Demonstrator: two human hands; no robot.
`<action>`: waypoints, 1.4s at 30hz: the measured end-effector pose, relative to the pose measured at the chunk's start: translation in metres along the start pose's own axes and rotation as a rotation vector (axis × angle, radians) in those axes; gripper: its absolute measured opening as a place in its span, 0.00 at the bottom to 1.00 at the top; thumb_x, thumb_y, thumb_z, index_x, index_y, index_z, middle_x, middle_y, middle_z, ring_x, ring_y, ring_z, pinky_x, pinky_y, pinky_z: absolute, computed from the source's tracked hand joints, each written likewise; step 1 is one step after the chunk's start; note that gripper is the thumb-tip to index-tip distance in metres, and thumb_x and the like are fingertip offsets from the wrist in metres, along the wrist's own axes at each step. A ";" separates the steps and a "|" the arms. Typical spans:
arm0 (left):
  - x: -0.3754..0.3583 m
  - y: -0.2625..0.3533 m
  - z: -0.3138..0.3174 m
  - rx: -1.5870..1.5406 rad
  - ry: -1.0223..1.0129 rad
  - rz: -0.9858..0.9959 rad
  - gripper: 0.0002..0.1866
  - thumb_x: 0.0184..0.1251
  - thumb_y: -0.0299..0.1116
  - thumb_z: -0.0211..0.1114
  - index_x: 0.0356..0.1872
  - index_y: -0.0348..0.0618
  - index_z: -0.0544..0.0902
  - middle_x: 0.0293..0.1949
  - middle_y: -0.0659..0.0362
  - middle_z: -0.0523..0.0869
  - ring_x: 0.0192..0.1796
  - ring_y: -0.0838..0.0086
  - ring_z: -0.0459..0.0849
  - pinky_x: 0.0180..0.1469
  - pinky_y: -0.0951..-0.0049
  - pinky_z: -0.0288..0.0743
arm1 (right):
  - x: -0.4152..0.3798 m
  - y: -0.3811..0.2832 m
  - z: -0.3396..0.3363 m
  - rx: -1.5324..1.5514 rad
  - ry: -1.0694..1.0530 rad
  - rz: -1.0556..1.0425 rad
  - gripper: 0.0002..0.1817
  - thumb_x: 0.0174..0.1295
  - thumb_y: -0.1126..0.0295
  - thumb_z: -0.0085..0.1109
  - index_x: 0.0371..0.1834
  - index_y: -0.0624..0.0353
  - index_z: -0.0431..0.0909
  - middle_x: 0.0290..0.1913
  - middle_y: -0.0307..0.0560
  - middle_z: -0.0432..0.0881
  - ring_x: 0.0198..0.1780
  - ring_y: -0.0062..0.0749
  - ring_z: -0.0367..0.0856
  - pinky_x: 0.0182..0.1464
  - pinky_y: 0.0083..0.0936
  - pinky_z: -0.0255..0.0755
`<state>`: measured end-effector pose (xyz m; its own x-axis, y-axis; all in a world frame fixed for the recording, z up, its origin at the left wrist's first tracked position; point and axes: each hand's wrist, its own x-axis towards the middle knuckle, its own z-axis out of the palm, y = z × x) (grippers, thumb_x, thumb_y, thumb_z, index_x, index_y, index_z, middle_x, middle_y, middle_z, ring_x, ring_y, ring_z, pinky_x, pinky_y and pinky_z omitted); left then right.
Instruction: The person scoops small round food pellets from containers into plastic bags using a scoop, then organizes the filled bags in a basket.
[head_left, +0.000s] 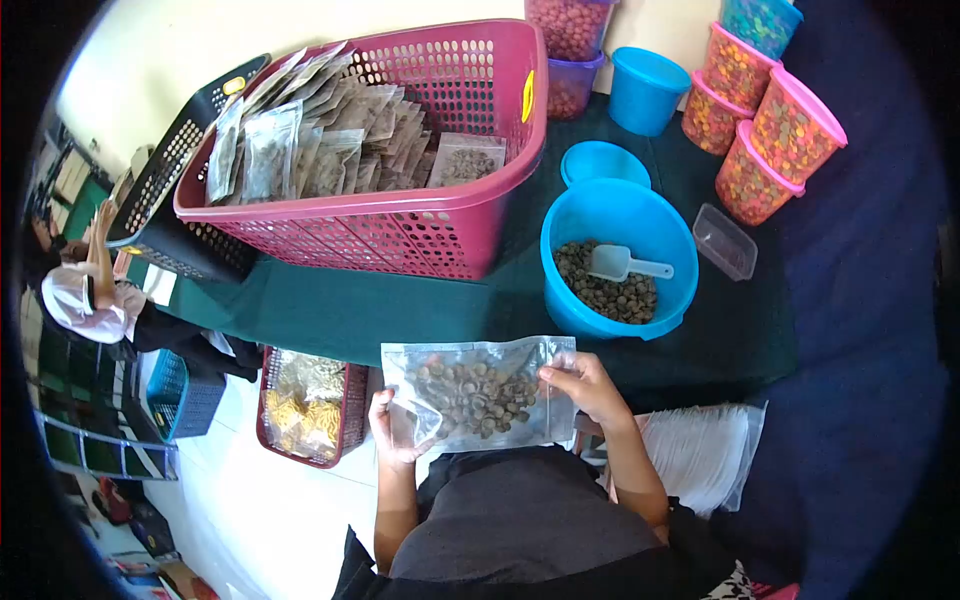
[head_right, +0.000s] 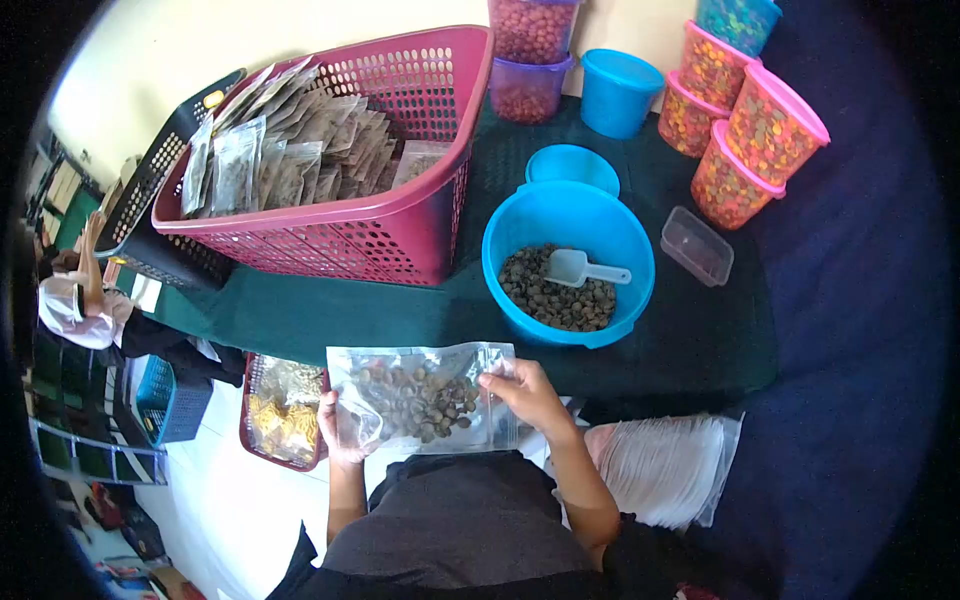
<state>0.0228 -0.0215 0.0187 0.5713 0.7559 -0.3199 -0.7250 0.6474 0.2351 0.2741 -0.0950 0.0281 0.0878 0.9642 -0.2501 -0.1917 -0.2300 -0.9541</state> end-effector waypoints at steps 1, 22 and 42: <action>-0.001 -0.002 0.005 0.045 0.055 0.028 0.25 0.47 0.41 0.54 0.47 0.38 0.70 0.40 0.54 0.78 0.35 0.65 0.80 0.29 0.66 0.78 | 0.002 0.000 0.000 -0.008 -0.021 -0.006 0.07 0.54 0.70 0.54 0.30 0.64 0.75 0.28 0.39 0.77 0.30 0.20 0.74 0.33 0.19 0.70; -0.005 0.038 -0.021 -0.028 0.064 0.125 0.27 0.47 0.37 0.55 0.51 0.37 0.66 0.49 0.51 0.73 0.44 0.65 0.76 0.44 0.67 0.72 | 0.064 -0.011 0.043 -0.040 0.044 -0.209 0.05 0.53 0.73 0.55 0.24 0.63 0.74 0.24 0.38 0.76 0.28 0.14 0.71 0.31 0.13 0.63; 0.026 0.158 -0.051 0.227 0.052 0.013 0.26 0.49 0.41 0.54 0.49 0.36 0.69 0.47 0.52 0.75 0.48 0.64 0.73 0.50 0.67 0.65 | 0.091 0.024 0.143 -0.103 0.279 -0.151 0.12 0.56 0.66 0.51 0.26 0.66 0.76 0.22 0.38 0.77 0.25 0.15 0.70 0.28 0.16 0.64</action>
<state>-0.0961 0.0956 0.0009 0.5374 0.7623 -0.3605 -0.6242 0.6471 0.4378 0.1375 0.0060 0.0060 0.3743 0.9186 -0.1269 -0.0580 -0.1134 -0.9919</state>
